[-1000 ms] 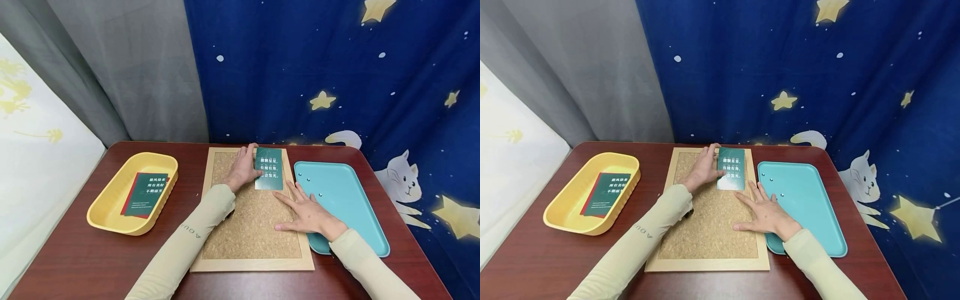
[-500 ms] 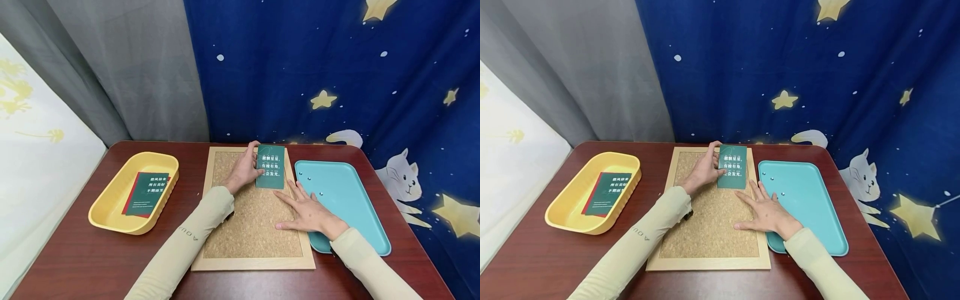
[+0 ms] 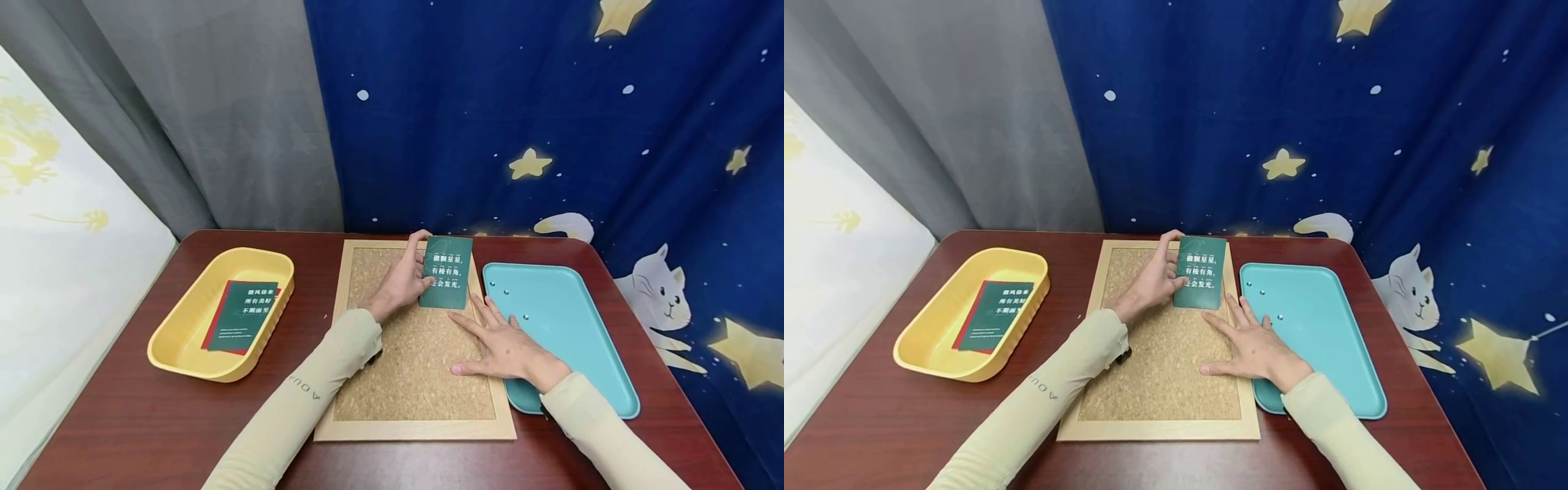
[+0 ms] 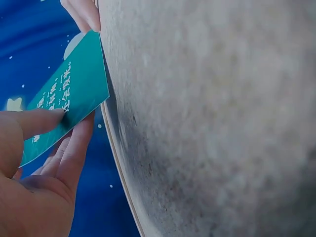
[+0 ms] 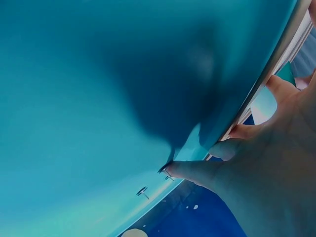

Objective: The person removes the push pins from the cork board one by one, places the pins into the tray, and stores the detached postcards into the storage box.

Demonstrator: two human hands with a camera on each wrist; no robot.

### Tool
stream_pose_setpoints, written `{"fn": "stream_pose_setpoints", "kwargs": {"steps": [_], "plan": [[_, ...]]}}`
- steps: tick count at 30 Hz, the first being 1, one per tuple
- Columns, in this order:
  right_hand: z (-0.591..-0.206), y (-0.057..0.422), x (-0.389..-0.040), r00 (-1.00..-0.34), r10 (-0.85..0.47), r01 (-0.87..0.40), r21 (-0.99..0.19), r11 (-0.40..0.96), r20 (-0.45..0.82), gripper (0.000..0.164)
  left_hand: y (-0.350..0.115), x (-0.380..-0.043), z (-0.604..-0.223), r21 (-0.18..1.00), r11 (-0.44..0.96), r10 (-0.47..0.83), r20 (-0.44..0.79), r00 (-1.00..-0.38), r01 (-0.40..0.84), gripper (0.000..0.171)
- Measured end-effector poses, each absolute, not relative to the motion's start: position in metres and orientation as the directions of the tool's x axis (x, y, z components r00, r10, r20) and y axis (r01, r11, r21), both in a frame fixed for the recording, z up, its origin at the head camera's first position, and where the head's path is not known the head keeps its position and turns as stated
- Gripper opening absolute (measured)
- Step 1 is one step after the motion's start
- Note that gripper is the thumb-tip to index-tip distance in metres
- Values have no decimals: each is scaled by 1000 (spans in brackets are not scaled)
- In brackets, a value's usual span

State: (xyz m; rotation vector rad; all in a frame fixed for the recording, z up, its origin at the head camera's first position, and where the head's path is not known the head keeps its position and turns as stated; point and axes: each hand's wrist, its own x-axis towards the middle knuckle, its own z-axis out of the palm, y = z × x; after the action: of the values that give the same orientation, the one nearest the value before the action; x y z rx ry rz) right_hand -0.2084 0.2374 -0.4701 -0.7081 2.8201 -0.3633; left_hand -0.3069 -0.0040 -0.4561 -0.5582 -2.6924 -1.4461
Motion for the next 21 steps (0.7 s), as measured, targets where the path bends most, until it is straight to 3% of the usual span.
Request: {"fn": "stream_pose_setpoints", "kwargs": {"steps": [21], "plan": [[-470,238,-208,-863,-485,-432,-290,854,-141,99,-6,-294,-457,884,332,300,231,-926,329,100]]}}
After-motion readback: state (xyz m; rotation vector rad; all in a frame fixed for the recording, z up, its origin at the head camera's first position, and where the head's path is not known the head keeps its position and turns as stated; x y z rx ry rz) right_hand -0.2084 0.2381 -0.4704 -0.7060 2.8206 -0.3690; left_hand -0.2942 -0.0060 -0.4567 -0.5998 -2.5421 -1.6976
